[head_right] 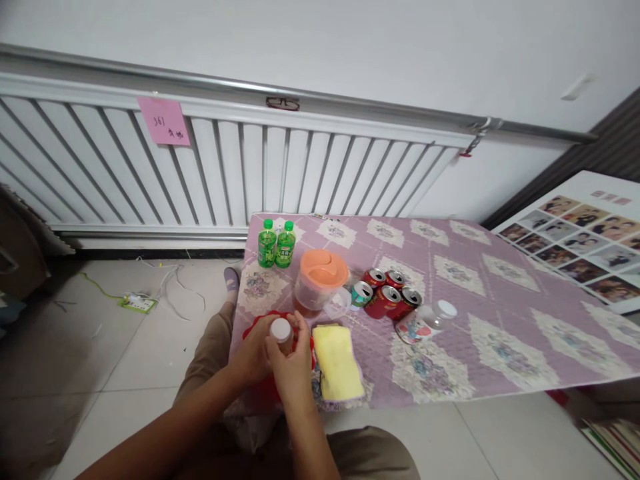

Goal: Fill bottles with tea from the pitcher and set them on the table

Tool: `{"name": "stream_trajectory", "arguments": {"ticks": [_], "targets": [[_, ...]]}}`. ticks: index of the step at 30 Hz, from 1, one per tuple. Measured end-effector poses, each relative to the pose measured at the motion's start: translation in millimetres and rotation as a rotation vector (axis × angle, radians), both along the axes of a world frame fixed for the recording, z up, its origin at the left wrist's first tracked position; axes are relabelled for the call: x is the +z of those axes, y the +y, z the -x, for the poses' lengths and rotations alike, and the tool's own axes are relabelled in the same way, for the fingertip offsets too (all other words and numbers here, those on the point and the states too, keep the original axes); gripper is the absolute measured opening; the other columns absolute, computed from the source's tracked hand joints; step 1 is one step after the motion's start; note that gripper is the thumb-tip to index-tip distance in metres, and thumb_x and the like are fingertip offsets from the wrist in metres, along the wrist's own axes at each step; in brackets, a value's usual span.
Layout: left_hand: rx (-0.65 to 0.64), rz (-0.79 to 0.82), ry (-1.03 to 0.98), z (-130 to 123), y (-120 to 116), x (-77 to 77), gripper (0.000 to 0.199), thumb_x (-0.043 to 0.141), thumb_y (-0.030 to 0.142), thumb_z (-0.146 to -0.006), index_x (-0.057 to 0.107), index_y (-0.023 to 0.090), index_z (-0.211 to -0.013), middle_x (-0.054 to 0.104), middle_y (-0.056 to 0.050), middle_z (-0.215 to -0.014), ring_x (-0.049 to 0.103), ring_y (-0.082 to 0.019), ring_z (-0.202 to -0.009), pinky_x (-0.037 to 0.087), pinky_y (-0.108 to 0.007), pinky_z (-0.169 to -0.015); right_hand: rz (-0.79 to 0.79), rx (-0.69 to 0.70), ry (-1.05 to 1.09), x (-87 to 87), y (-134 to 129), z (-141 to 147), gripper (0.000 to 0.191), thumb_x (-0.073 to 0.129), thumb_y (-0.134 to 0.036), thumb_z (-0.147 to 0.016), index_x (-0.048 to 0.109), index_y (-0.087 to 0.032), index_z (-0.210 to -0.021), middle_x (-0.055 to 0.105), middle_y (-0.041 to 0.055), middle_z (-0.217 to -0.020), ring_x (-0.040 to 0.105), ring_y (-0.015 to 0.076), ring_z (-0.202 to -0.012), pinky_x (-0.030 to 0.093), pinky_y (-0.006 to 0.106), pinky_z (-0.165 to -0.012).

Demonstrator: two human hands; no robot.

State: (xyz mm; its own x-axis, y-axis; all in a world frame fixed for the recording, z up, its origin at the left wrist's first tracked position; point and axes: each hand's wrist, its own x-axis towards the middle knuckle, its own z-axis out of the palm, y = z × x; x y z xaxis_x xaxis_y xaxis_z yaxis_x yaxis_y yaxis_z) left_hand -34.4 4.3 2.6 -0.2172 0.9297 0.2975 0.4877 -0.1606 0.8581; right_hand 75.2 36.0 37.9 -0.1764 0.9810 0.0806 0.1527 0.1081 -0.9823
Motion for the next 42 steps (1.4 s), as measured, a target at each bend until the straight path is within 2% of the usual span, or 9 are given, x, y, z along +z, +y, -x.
{"name": "stream_trajectory", "arguments": {"ticks": [5, 10, 15, 20, 24, 28, 34, 39, 42], "targets": [[0.004, -0.044, -0.004, 0, 1, -1.4, 0.053, 0.07, 0.017, -0.077, 0.051, 0.019, -0.126, 0.061, -0.012, -0.122, 0.06, -0.027, -0.113, 0.051, -0.047, -0.099, 0.038, 0.029, 0.002, 0.8, 2, 2, 0.049, 0.069, -0.04, -0.074, 0.057, -0.019, -0.116, 0.064, 0.0128, -0.121, 0.063, 0.0271, -0.111, 0.051, 0.047, -0.1], [0.007, -0.064, 0.0, -1, 2, -2.2, 0.057, 0.073, 0.019, -0.075, 0.05, 0.019, -0.127, 0.061, -0.013, -0.124, 0.059, -0.028, -0.116, 0.051, -0.048, -0.1, -0.054, 0.033, -0.011, 1.3, 3, -1, 0.042, 0.067, -0.036, -0.076, 0.062, -0.021, -0.115, 0.064, 0.0108, -0.122, 0.059, 0.0272, -0.117, 0.045, 0.049, -0.106], [0.009, -0.07, 0.016, -1, 1, -3.4, 0.06, 0.072, 0.018, -0.075, 0.048, 0.019, -0.129, 0.06, -0.013, -0.126, 0.06, -0.028, -0.116, 0.052, -0.047, -0.1, -0.047, 0.07, 0.029, 2.2, 2, -2, 0.043, 0.067, -0.037, -0.077, 0.063, -0.022, -0.117, 0.065, 0.0104, -0.125, 0.059, 0.0274, -0.121, 0.046, 0.047, -0.107], [0.016, -0.09, 0.026, -1, 2, -7.5, 0.059, 0.069, 0.016, -0.077, 0.048, 0.021, -0.132, 0.061, -0.012, -0.127, 0.06, -0.028, -0.117, 0.052, -0.047, -0.101, 0.062, 0.05, 0.103, -5.4, 5, -1, 0.061, 0.072, -0.033, -0.072, 0.053, -0.023, -0.129, 0.062, 0.0112, -0.131, 0.061, 0.0256, -0.12, 0.049, 0.045, -0.104], [0.034, -0.075, 0.029, -2, 2, -7.9, 0.056, 0.068, 0.018, -0.078, 0.049, 0.02, -0.13, 0.06, -0.013, -0.128, 0.059, -0.028, -0.119, 0.051, -0.048, -0.103, 0.055, 0.036, 0.068, -4.8, 6, -1, 0.045, 0.073, -0.034, -0.071, 0.058, -0.023, -0.112, 0.066, 0.0085, -0.117, 0.064, 0.0243, -0.11, 0.051, 0.043, -0.1], [0.031, -0.072, 0.009, -2, 1, -5.8, 0.057, 0.07, 0.02, -0.076, 0.049, 0.019, -0.129, 0.059, -0.014, -0.128, 0.059, -0.028, -0.119, 0.051, -0.048, -0.103, 0.065, 0.064, 0.063, 4.1, 3, -2, 0.04, 0.068, -0.038, -0.075, 0.06, -0.022, -0.111, 0.067, 0.0089, -0.116, 0.064, 0.0249, -0.11, 0.051, 0.044, -0.101], [0.011, -0.057, 0.013, 0, 1, -7.5, 0.058, 0.069, 0.017, -0.076, 0.048, 0.021, -0.13, 0.06, -0.012, -0.126, 0.06, -0.027, -0.116, 0.051, -0.046, -0.1, 0.081, 0.044, 0.128, 4.0, -1, 1, 0.06, 0.072, -0.033, -0.07, 0.053, -0.023, -0.127, 0.062, 0.011, -0.131, 0.059, 0.0262, -0.123, 0.048, 0.045, -0.106], [0.019, -0.069, 0.041, 0, 2, -12.3, 0.058, 0.069, 0.017, -0.077, 0.048, 0.02, -0.131, 0.059, -0.013, -0.127, 0.058, -0.027, -0.118, 0.05, -0.047, -0.101, 0.057, 0.076, 0.107, -1.2, 3, 3, 0.043, 0.07, -0.031, -0.073, 0.059, -0.023, -0.113, 0.067, 0.0085, -0.115, 0.065, 0.0251, -0.107, 0.052, 0.045, -0.099], [0.027, -0.083, 0.043, 0, 2, -15.0, 0.06, 0.069, 0.017, -0.077, 0.047, 0.02, -0.133, 0.058, -0.014, -0.129, 0.057, -0.028, -0.12, 0.049, -0.048, -0.103, -0.009, 0.078, 0.102, -1.3, 3, 2, 0.039, 0.069, -0.029, -0.075, 0.061, -0.023, -0.113, 0.066, 0.0075, -0.117, 0.064, 0.0245, -0.11, 0.051, 0.044, -0.1]]}}
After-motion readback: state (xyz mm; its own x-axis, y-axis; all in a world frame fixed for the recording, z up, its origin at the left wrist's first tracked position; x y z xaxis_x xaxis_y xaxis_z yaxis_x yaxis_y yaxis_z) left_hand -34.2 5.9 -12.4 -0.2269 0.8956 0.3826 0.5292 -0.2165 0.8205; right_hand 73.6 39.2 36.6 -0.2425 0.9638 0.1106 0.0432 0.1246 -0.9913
